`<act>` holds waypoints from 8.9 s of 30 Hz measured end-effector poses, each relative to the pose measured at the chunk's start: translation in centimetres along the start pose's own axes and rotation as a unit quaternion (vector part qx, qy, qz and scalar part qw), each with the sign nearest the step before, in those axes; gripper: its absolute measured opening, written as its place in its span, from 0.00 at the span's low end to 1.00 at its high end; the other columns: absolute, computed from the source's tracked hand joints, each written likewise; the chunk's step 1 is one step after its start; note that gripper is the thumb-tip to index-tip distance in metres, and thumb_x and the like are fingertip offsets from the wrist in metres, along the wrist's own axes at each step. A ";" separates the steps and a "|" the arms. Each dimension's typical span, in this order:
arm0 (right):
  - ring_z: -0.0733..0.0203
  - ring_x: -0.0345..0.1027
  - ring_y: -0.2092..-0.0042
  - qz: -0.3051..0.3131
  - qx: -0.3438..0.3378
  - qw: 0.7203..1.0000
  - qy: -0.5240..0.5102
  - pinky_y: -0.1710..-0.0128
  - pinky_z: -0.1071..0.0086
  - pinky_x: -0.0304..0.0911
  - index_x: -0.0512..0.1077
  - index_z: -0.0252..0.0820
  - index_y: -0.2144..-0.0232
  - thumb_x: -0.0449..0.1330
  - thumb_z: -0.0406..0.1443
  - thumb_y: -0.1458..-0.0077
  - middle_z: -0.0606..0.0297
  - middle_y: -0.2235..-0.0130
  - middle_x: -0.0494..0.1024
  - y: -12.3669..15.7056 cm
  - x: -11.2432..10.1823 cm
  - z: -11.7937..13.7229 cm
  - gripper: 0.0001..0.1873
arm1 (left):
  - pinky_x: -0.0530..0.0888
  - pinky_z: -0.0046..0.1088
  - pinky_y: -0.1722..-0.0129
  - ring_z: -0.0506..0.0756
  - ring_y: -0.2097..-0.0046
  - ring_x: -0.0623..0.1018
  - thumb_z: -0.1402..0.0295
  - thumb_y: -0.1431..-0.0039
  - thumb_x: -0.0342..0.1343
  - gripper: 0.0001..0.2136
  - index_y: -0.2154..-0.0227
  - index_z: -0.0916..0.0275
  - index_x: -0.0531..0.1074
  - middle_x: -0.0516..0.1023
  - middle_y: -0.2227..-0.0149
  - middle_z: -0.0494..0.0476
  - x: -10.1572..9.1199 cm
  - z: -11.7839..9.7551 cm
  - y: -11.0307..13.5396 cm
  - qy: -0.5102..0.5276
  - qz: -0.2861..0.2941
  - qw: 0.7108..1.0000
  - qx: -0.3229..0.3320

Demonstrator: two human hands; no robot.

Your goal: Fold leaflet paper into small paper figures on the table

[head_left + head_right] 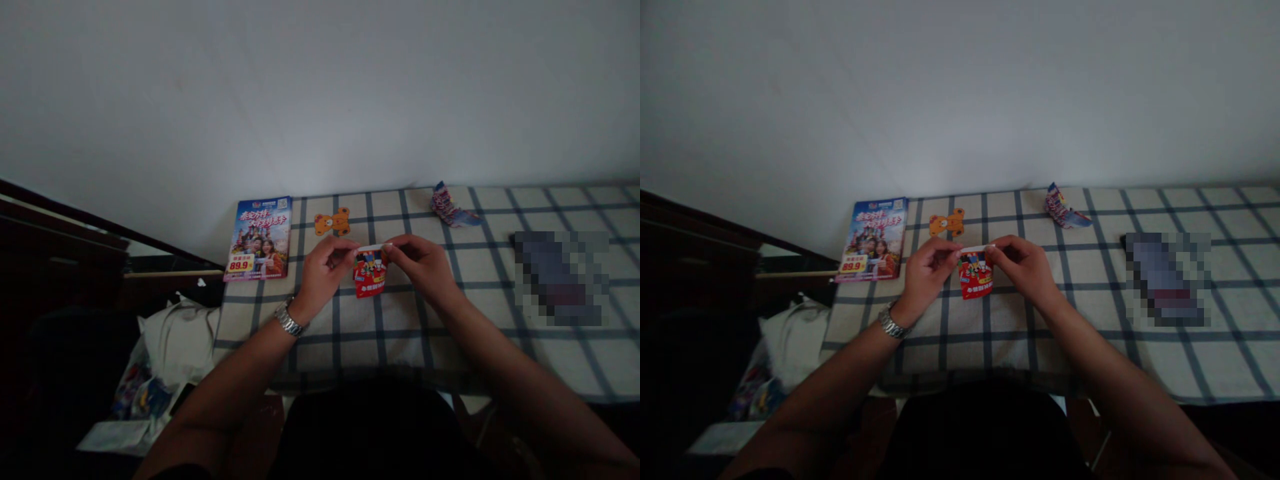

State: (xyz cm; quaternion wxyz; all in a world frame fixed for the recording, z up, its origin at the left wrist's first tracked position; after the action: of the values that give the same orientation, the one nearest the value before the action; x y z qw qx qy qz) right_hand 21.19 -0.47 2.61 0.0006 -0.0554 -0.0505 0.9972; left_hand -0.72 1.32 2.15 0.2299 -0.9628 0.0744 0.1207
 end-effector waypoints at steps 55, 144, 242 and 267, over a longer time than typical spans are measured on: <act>0.56 0.79 0.62 0.189 0.084 0.978 0.044 0.66 0.65 0.74 0.79 0.45 0.54 0.70 0.49 0.43 0.62 0.61 0.85 -1.2 -2.8 -0.6 0.19 | 0.81 0.30 0.57 0.54 0.57 0.84 0.60 0.31 0.61 0.12 0.50 0.59 0.79 0.85 0.54 0.59 0.1 1.8 -0.6 0.078 0.033 0.993 -0.082; 0.62 0.77 0.74 0.028 0.199 0.979 -0.014 0.73 0.70 0.78 0.82 0.41 0.67 0.76 0.45 0.53 0.62 0.69 0.85 -1.4 -3.1 -2.0 0.16 | 0.67 0.55 0.33 0.67 0.33 0.67 0.46 0.42 0.68 0.30 0.41 0.51 0.70 0.65 0.35 0.63 -1.4 0.1 -0.7 -0.217 0.110 0.950 0.197; 0.59 0.75 0.66 0.022 0.008 0.999 0.041 0.65 0.66 0.70 0.78 0.45 0.63 0.66 0.50 0.38 0.64 0.68 0.81 -0.2 0.1 -1.6 0.15 | 0.81 0.29 0.52 0.53 0.54 0.85 0.70 0.34 0.63 0.08 0.53 0.59 0.80 0.85 0.55 0.56 0.5 0.9 -0.2 0.050 0.119 0.987 -0.092; 0.58 0.77 0.66 0.012 0.000 0.997 0.075 0.65 0.66 0.72 0.78 0.44 0.63 0.65 0.50 0.37 0.63 0.67 0.82 0.0 0.0 -1.3 0.16 | 0.80 0.32 0.50 0.54 0.53 0.84 0.68 0.34 0.64 0.08 0.54 0.60 0.80 0.85 0.54 0.58 0.7 1.1 -0.1 0.059 0.122 0.986 -0.093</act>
State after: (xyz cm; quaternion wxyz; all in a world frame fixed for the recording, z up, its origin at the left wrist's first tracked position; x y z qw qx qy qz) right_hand 21.29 -0.33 1.35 -0.0075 -0.1308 -0.0500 0.9901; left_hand -0.31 1.81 1.04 0.1177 -0.9692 0.1932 0.0974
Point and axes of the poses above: each hand's wrist, its own y-axis away from the middle knuckle, its own x-axis out of the palm, z = x × y, the point moved 1 cm from there along -y, towards the middle knuckle
